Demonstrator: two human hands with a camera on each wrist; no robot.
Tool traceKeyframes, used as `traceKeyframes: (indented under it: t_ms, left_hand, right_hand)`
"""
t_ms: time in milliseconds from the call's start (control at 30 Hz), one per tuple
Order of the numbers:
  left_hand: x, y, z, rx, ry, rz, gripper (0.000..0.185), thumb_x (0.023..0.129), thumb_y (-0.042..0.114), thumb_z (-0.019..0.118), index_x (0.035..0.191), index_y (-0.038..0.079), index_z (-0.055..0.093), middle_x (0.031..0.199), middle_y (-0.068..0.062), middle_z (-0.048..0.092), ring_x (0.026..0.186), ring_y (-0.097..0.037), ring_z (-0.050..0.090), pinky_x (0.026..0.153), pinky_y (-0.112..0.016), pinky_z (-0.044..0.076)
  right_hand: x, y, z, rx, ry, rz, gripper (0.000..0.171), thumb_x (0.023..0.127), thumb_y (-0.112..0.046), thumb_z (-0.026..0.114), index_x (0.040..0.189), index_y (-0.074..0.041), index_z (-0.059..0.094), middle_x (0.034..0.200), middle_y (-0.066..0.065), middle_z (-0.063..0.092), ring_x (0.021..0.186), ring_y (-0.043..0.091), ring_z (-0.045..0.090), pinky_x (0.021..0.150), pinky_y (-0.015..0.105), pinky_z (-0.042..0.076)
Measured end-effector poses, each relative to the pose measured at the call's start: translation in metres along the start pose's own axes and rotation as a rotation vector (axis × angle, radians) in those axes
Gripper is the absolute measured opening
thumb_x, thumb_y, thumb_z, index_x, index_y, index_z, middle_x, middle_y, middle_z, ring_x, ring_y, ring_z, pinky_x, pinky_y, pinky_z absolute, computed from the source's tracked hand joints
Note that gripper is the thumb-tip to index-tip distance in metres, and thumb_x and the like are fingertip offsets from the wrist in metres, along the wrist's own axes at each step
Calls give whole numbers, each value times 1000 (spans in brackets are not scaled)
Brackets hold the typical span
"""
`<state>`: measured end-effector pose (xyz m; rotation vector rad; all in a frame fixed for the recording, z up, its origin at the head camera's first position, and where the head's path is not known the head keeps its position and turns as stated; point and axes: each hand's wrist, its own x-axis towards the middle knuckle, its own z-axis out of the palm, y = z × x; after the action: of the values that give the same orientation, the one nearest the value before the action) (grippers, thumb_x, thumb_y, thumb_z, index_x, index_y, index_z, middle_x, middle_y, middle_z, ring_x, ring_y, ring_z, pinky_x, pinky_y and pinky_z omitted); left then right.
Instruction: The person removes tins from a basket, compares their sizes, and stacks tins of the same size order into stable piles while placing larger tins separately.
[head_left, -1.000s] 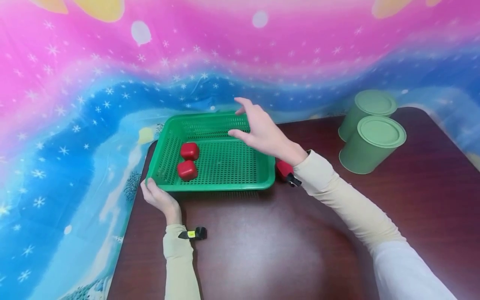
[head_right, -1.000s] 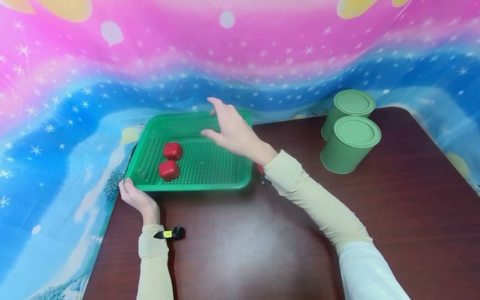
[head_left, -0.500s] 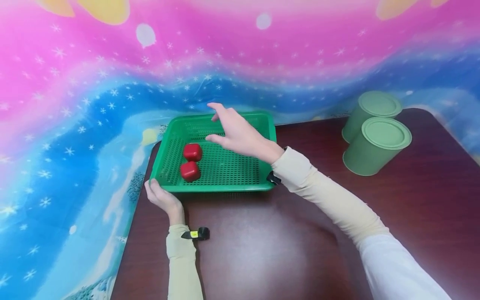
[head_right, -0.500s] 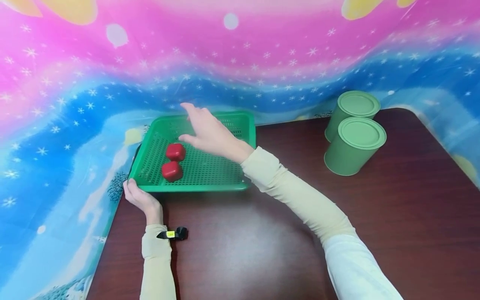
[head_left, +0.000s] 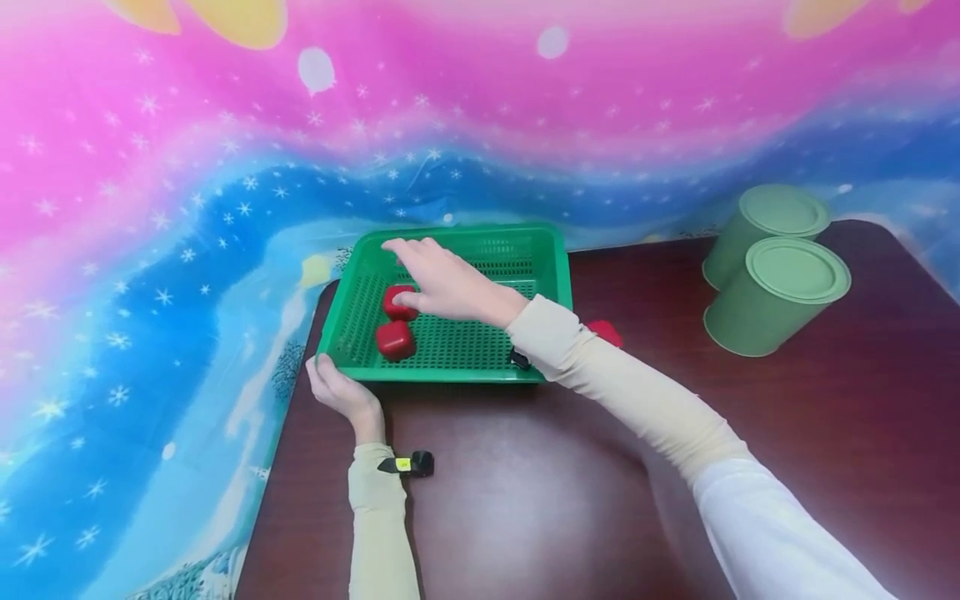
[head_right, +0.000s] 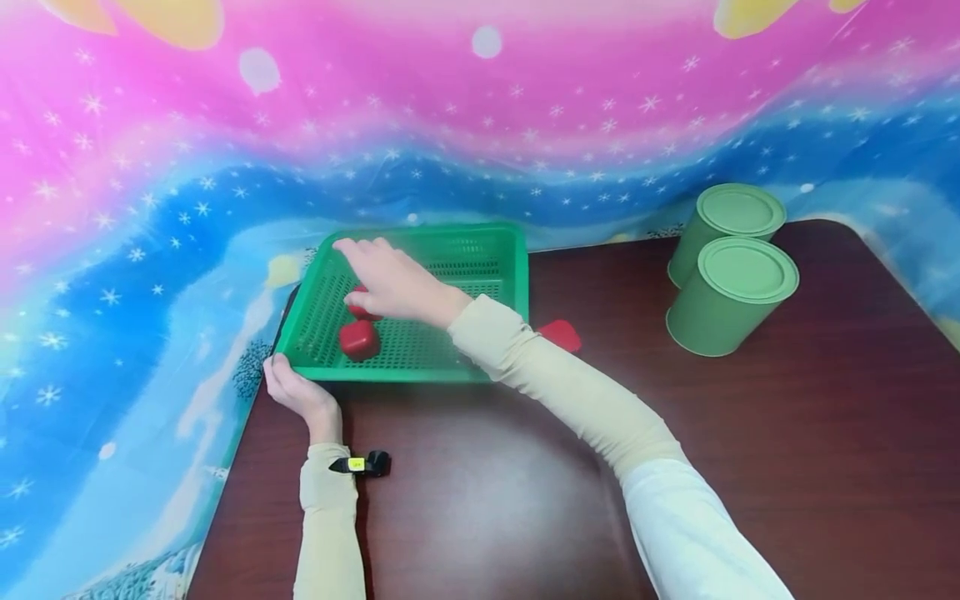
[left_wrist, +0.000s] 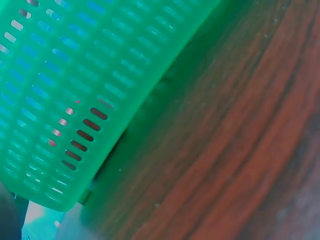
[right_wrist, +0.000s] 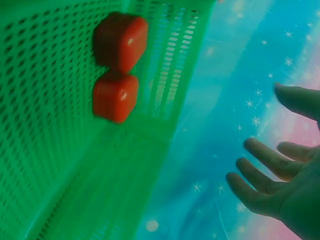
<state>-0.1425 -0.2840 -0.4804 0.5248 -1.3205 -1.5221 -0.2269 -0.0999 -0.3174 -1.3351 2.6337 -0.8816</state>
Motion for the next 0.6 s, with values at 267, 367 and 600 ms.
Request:
traceKeyframes:
  t_ms: [267,367,600]
  left_hand:
    - [1,4,4,37,-17,33,37,104,21,46,93,-14,52,70,3,39,67,-13,39,75,-30,35]
    - [1,4,4,43,-19,34,36,104,22,46,90,-11,53,70,3,40,67,-13,40,74,-30,35]
    - [-1,2,3,45,-2,11,33,103,24,45,83,-1,53,67,2,38,62,-14,35,72,-30,34]
  right_hand:
    - [14,-2,12,-48,-60,-32,72,98,-25,74,156,-4,38,149,12,52,131,28,48,102,39,47]
    - [19,1,21,-39,-90,-32,72,97,-25,75,156,-5,38,148,11,53,130,27,49,101,37,48]
    - [28,15,51,-72,-238,-76,73,96,-24,77,155,-5,39,138,13,58,124,25,52,97,35,50]
